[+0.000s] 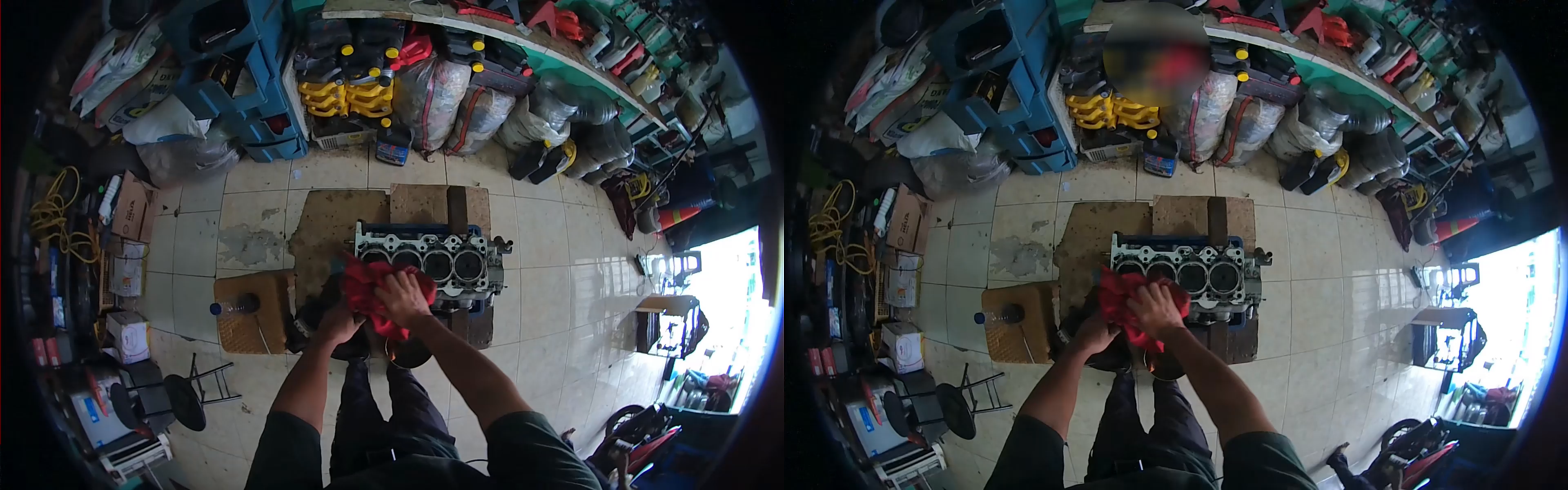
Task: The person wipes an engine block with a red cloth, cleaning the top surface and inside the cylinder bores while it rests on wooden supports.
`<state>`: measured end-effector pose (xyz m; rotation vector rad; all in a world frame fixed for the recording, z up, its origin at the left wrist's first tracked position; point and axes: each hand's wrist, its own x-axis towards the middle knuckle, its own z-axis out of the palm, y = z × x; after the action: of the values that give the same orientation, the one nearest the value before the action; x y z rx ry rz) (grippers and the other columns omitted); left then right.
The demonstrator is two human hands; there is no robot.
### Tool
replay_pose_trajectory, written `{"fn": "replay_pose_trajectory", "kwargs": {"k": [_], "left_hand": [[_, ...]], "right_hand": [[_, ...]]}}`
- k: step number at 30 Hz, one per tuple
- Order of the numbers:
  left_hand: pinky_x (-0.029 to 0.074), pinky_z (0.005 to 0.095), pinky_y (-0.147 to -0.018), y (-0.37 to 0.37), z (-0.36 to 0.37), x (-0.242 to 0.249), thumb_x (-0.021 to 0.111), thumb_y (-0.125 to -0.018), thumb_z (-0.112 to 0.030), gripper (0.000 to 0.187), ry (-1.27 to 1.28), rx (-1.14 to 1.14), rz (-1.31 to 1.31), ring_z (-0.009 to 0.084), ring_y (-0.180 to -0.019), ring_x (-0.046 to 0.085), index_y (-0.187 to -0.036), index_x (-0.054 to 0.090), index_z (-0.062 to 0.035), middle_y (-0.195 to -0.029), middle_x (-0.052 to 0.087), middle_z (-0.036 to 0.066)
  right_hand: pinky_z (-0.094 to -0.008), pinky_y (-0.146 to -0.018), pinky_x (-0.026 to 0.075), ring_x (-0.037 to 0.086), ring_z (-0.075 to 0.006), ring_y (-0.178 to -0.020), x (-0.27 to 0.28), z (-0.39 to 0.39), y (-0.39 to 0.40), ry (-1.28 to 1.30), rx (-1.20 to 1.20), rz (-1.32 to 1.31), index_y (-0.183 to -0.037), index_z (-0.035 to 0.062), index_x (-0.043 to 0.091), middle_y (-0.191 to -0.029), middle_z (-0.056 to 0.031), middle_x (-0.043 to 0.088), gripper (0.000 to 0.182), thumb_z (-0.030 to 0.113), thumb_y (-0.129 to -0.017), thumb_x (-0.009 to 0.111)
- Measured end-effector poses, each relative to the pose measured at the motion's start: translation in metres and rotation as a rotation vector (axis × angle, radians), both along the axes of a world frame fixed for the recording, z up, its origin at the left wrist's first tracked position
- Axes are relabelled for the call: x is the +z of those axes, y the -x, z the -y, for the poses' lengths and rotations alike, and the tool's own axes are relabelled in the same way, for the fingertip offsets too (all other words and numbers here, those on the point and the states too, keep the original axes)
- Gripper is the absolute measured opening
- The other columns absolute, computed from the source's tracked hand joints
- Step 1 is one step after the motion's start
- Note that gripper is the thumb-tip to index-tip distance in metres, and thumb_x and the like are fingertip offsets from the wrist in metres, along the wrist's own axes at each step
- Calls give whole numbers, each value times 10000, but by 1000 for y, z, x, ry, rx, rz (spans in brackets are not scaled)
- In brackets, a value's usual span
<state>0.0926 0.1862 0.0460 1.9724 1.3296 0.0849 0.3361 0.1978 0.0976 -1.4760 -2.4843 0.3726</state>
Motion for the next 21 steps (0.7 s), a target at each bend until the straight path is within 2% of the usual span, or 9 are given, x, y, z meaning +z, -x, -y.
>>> {"fn": "replay_pose_trajectory", "kwargs": {"k": [3, 5, 10, 13, 14, 15, 17, 19, 21], "left_hand": [[576, 531, -942, 1, -1, -14, 765, -954, -322, 720, 73, 50, 83, 496, -1160, 670, -1468, 424, 49, -1312, 657, 298], [573, 545, -942, 1, 1, -16, 758, -964, -346, 765, 7, 49, 80, 508, -1150, 668, -1479, 380, 75, -1299, 645, 331], [570, 549, -952, 0, -2, -4, 749, -972, -329, 712, 28, 35, 73, 515, -1156, 662, -1468, 412, 55, -1276, 656, 338], [568, 552, -955, -4, -3, 0, 745, -975, -311, 660, 56, 62, 84, 512, -1169, 658, -1453, 448, 31, -1280, 660, 330], [567, 554, -953, -4, -2, -3, 746, -974, -310, 653, 51, 84, 127, 512, -1168, 659, -1447, 450, 29, -1282, 660, 329], [567, 556, -952, -4, -3, -5, 747, -974, -309, 647, 44, 105, 169, 512, -1167, 660, -1441, 453, 28, -1284, 659, 329], [565, 557, -957, -3, -3, -10, 747, -975, -311, 647, 5, 90, 167, 510, -1173, 659, -1439, 449, 26, -1285, 660, 329], [562, 558, -963, -3, -3, -14, 748, -976, -314, 647, -24, 75, 160, 507, -1178, 657, -1437, 446, 25, -1287, 660, 329], [561, 559, -965, -4, -1, -18, 751, -975, -310, 621, 77, 148, 107, 506, -1168, 662, -1437, 462, -12, -1274, 677, 306]], "right_hand": [[-586, -1025, 476, 548, -396, -1212, -6, 17, -54, -176, -25, 68, -1244, 212, 705, -1263, -148, 574, 520, 363, -765, 840], [-601, -1033, 481, 552, -409, -1207, -5, 37, -112, -11, -32, 146, -1240, 214, 705, -1243, -155, 569, 508, 356, -770, 836], [-603, -1052, 485, 541, -436, -1240, 35, 64, -204, 35, -253, 322, -1244, 229, 692, -1270, -171, 557, 535, 380, -762, 869], [-608, -1014, 493, 539, -478, -1216, 44, 74, -238, -12, -340, 262, -1296, 176, 663, -1275, -227, 554, 617, 363, -751, 885], [-609, -1014, 496, 533, -485, -1225, 36, 81, -249, 43, -483, 263, -1314, 163, 651, -1297, -237, 553, 648, 360, -747, 895], [-610, -1015, 498, 528, -492, -1233, 37, 83, -251, 97, -626, 260, -1332, 150, 639, -1320, -246, 551, 679, 356, -743, 905], [-611, -986, 517, 553, -503, -1193, 38, 87, -251, 156, -661, 149, -1338, 130, 638, -1314, -258, 568, 710, 376, -735, 920], [-613, -940, 533, 584, -500, -1137, 32, 94, -219, -180, -623, 159, -1294, 103, 641, -1264, -258, 598, 707, 385, -713, 930], [-604, -929, 526, 618, -448, -1129, 55, 75, -159, -139, -522, 18, -1126, 133, 669, -1240, -213, 627, 615, 443, -670, 940]]}}
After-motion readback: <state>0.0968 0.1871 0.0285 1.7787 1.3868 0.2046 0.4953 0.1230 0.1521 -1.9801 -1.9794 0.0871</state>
